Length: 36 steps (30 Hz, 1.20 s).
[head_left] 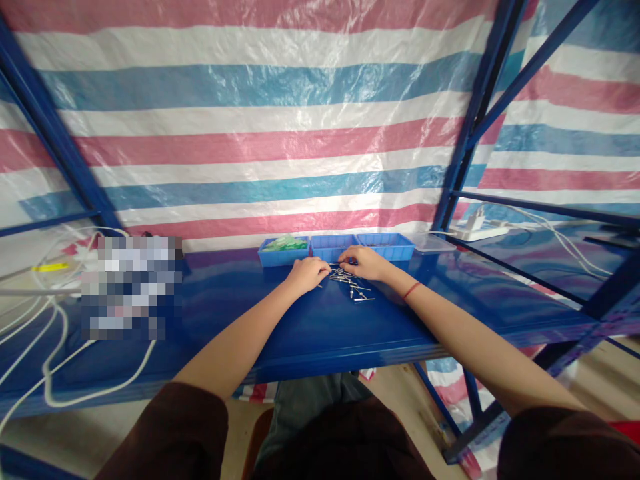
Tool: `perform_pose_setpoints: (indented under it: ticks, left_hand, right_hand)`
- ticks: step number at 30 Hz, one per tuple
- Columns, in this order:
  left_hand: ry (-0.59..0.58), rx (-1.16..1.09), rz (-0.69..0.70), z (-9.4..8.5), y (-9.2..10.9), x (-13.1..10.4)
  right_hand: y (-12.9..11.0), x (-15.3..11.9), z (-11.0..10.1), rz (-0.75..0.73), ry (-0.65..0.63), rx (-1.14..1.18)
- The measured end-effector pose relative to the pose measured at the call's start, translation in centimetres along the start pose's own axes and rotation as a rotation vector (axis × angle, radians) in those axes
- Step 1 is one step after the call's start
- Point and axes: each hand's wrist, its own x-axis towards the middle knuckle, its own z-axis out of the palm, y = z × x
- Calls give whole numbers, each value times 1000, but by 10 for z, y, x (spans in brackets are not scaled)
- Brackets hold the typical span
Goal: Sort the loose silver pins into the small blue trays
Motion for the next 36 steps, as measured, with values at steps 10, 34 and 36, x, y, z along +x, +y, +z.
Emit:
perform_pose_setpoints:
  ticks: [10,34,36]
  left_hand:
    - [3,29,43,3,-5,1]
    - [408,-515,-70,-1,7,6]
    - [412,-518,-67,-1,6,7]
  right_hand:
    - [0,1,14,-5,-82,-20]
    - [-5,6,10,179,99,590]
    - [-5,6,11,182,98,600]
